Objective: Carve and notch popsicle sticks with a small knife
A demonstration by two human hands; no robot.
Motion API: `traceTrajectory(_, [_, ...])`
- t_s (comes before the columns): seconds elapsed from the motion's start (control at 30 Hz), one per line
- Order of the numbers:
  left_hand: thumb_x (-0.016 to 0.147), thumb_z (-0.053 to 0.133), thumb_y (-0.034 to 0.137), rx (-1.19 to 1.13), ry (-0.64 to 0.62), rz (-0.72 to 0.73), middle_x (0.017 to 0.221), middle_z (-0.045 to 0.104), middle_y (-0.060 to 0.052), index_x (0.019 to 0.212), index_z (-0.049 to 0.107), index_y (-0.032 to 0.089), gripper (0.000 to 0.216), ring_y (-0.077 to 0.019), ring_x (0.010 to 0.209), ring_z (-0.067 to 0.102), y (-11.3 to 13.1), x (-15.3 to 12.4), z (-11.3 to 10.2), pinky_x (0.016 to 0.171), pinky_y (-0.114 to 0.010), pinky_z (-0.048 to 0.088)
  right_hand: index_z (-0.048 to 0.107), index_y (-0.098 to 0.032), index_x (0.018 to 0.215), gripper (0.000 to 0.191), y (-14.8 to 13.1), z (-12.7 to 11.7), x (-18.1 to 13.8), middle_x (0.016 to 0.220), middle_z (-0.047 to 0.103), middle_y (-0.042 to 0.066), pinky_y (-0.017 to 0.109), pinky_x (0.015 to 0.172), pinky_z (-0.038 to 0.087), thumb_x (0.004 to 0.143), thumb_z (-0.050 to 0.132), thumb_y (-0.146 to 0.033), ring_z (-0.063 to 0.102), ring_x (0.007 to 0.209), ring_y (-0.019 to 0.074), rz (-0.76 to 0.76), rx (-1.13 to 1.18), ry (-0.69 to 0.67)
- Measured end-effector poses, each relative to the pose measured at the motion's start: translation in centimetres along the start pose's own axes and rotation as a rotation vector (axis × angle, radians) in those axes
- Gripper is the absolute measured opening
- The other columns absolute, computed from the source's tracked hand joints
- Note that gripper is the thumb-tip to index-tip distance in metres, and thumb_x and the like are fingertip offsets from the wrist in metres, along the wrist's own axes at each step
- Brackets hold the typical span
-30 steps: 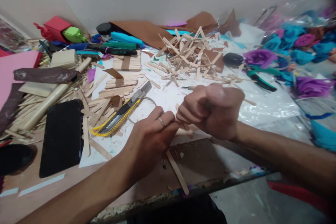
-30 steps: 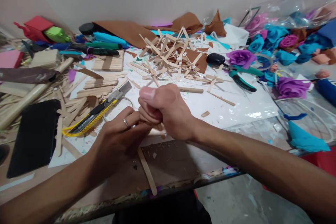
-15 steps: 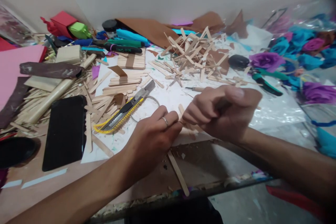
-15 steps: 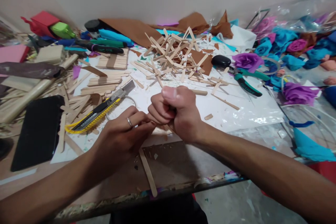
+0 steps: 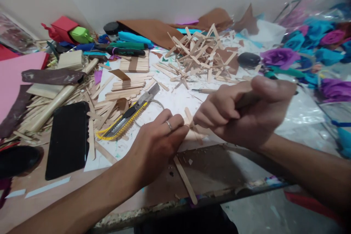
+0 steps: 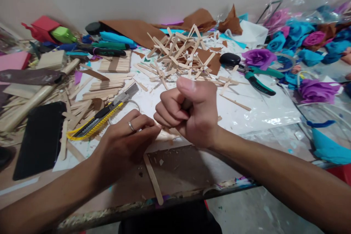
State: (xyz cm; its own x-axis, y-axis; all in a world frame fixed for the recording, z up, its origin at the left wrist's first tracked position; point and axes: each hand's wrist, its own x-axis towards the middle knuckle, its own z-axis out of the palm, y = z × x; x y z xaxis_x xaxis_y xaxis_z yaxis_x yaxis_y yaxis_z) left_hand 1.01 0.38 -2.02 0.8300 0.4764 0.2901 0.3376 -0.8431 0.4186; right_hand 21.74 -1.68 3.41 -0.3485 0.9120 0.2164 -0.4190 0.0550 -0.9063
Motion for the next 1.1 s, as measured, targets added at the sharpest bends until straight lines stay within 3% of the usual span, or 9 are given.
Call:
traceTrajectory(0.27, [0.102,0.052,0.009,-0.002,0.008,0.002,0.095,0.062,-0.004,0.104,0.069,0.018,0.018,-0.0198,0.087,0.046,0.1,0.1,0.0,0.07,-0.034,0.041,0.033,-0.024,0.053,0.063,1.3,-1.5,0.4,0.043,0.028,-0.006,0.03,0.044,0.032,0.099,0.044,-0.065,0.03,0.039,0.0104,-0.06,0.009,-0.17])
traceTrajectory(0.43, [0.101,0.053,0.008,0.007,0.02,0.007,0.093,0.061,-0.004,0.099,0.068,0.018,0.018,-0.0199,0.087,0.047,0.2,0.1,0.0,0.068,-0.034,0.039,0.032,-0.023,0.052,0.065,1.3,-1.7,0.4,0.044,0.028,-0.005,0.03,0.045,0.032,0.099,0.044,-0.066,0.029,0.041,0.0105,-0.034,0.003,-0.167])
traceTrajectory(0.53, [0.102,0.051,0.009,0.006,0.027,0.017,0.092,0.06,-0.004,0.097,0.066,0.018,0.019,-0.0196,0.085,0.047,0.2,0.1,-0.1,0.066,-0.034,0.036,0.031,-0.023,0.05,0.066,1.6,-1.2,0.4,0.043,0.028,-0.005,0.03,0.045,0.031,0.098,0.047,-0.065,0.029,0.04,0.0104,-0.052,0.005,-0.13])
traceTrajectory(0.73, [0.103,0.049,0.012,-0.003,0.031,-0.008,0.097,0.064,-0.006,0.1,0.067,0.02,0.019,-0.0197,0.088,0.052,0.2,0.1,0.1,0.07,-0.033,0.044,0.027,-0.023,0.048,0.067,2.2,0.7,0.7,0.041,0.017,-0.007,0.03,0.043,0.019,0.098,0.054,-0.058,0.016,0.038,0.009,-0.045,0.08,0.113])
traceTrajectory(0.87, [0.106,0.048,0.019,0.016,0.027,-0.014,0.098,0.066,-0.007,0.106,0.068,0.022,0.021,-0.0195,0.089,0.056,0.3,0.1,0.0,0.072,-0.032,0.049,0.03,-0.024,0.046,0.065,2.3,1.0,0.9,0.041,0.022,-0.007,0.031,0.042,0.019,0.096,0.056,-0.057,0.018,0.038,0.0089,-0.03,0.105,0.129])
traceTrajectory(1.1, [0.101,0.052,0.01,0.087,-0.009,0.031,0.098,0.065,-0.006,0.098,0.067,0.019,0.018,-0.0203,0.089,0.05,0.2,0.2,-0.1,0.069,-0.034,0.043,0.03,-0.022,0.045,0.066,2.5,0.3,0.7,0.04,0.024,-0.008,0.028,0.042,0.022,0.089,0.069,-0.053,0.02,0.038,0.0069,0.025,0.123,0.087])
